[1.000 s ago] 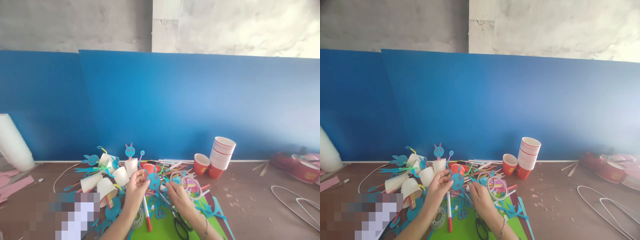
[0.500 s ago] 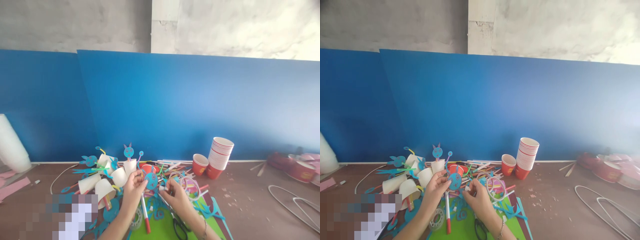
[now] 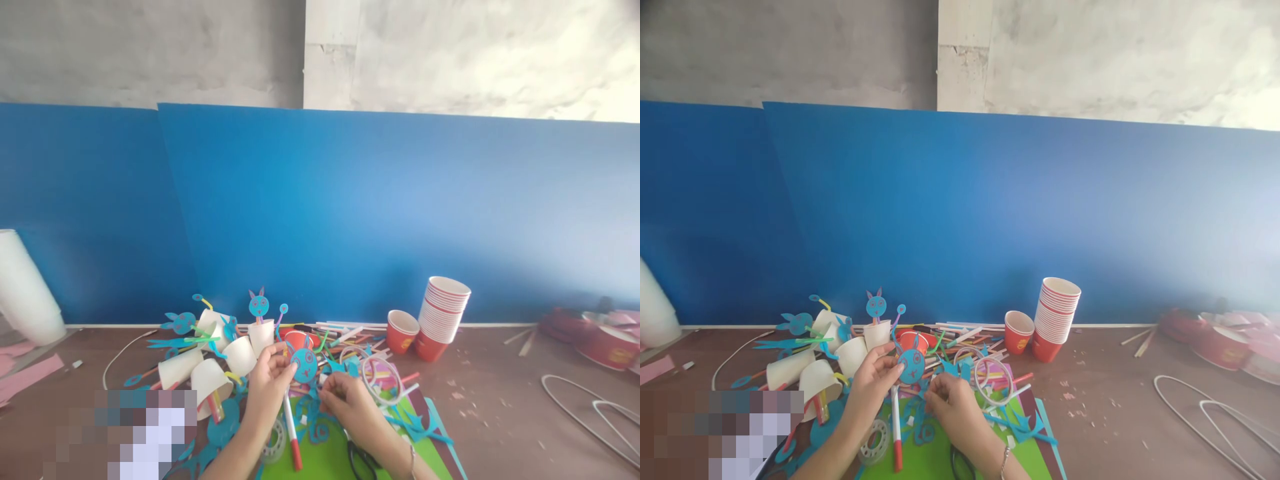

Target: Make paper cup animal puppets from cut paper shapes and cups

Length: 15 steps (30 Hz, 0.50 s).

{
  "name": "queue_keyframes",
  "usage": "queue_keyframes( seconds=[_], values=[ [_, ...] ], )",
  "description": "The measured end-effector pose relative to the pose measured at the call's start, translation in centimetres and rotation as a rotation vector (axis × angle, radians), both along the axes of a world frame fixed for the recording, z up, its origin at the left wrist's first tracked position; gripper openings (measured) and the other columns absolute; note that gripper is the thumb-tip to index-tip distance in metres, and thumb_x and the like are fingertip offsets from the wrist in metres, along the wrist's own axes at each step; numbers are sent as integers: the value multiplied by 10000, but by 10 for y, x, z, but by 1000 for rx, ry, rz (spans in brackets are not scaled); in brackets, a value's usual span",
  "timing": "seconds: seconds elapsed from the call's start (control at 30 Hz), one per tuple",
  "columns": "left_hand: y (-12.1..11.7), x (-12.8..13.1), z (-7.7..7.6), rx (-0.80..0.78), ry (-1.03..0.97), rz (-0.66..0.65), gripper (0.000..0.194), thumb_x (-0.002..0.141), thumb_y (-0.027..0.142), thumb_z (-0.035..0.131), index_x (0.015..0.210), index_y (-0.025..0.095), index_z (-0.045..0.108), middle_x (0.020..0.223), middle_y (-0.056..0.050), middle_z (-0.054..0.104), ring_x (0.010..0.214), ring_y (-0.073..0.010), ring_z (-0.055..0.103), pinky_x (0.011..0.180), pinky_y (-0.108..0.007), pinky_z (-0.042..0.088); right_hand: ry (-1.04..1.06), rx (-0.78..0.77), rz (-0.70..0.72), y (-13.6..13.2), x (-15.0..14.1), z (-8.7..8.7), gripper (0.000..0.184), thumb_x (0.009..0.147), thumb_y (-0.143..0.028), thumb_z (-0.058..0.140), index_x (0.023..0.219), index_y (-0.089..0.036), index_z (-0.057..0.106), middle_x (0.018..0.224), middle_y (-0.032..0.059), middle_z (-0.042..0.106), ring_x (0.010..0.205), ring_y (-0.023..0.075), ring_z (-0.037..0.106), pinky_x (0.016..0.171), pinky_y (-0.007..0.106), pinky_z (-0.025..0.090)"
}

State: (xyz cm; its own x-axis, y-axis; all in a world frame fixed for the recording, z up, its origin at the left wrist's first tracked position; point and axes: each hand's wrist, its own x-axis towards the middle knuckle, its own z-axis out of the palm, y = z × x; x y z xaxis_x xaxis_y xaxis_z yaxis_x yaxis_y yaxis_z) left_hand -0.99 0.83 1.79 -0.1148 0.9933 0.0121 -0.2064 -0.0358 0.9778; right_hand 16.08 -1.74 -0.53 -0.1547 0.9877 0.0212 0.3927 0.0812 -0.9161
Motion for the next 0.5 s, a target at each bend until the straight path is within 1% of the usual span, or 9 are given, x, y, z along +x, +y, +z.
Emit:
queue_keyframes(
  seconds=[0.1, 0.2, 0.27, 0.33, 0.4, 0.5],
  values=[
    [0, 0, 1, 3, 10, 2, 528, 523, 387, 763, 958, 162, 564, 638, 3, 649, 602, -182, 630, 535, -266, 514, -29, 18, 31, -1, 0, 2, 182, 850, -257, 473, 713, -199, 578, 638, 14, 684, 561, 152, 573, 542, 237, 391],
    [0, -1, 2, -2, 27, 3, 531, 537, 397, 747, 973, 161, 557, 654, 2, 644, 620, -182, 631, 544, -265, 511, -33, 57, 37, -3, -1, 4, 211, 865, -276, 466, 697, -204, 571, 619, 9, 675, 562, 153, 574, 550, 241, 390],
    [0, -2, 2, 0, 34, 4, 532, 536, 401, 746, 972, 163, 557, 663, 5, 638, 620, -183, 633, 549, -267, 508, -14, 33, 19, -3, -1, 5, 151, 827, -250, 510, 696, -199, 567, 610, 6, 669, 552, 148, 560, 544, 239, 385],
    [0, -3, 2, 3, 35, 3, 538, 532, 401, 751, 975, 165, 558, 672, 6, 635, 617, -185, 636, 551, -271, 505, -10, 17, -18, -3, -2, 6, 67, 747, -208, 581, 683, -193, 565, 599, -4, 647, 552, 141, 541, 536, 233, 377],
    [1, -3, 2, 3, 34, 3, 547, 531, 399, 752, 983, 163, 554, 677, 5, 635, 612, -187, 636, 546, -272, 502, -14, 22, -52, -2, -2, 6, 83, 687, -186, 627, 646, -190, 556, 572, -17, 613, 544, 132, 512, 526, 228, 363],
    [1, -3, 2, -1, 30, 3, 555, 531, 393, 748, 990, 155, 546, 673, 1, 640, 604, -188, 633, 530, -270, 498, 5, 4, -63, -1, -2, 5, 116, 687, -190, 630, 597, -184, 557, 530, -22, 590, 507, 118, 466, 504, 227, 336]
  ],
)
